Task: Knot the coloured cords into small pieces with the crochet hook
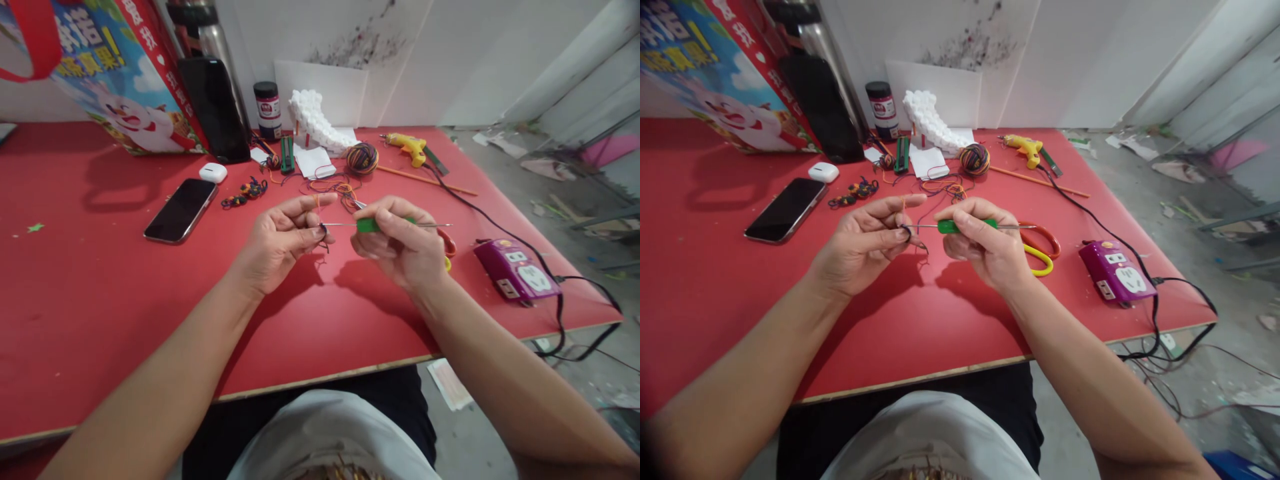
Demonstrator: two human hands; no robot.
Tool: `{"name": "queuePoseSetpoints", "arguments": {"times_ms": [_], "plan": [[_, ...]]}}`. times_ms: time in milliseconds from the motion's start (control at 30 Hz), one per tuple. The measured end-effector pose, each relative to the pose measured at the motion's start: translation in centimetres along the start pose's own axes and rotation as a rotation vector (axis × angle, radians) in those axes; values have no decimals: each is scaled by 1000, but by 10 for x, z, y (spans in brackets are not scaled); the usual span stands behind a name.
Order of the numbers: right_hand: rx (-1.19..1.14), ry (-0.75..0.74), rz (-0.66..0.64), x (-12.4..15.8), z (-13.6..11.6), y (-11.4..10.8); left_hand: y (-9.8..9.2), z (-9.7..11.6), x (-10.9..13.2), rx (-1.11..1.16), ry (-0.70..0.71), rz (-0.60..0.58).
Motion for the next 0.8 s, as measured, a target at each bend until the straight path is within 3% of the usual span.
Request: {"name": "queuePoseSetpoints", "arguments": {"times_ms": [333, 800], "plan": [[-97, 25, 102, 0, 17, 5, 0, 9, 2, -94, 185, 95], [-55, 28, 111, 0, 16, 5, -5, 11, 4, -164, 246, 169]]}}
Point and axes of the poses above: each hand's wrist, its own x-axis away from the middle knuckle, its own y-axis out of the palm, z = x × y, the point moved 8 cm from there along -x, towards the middle knuckle, and after that the axes turned 1 degree about y, right-handed, at the moved point
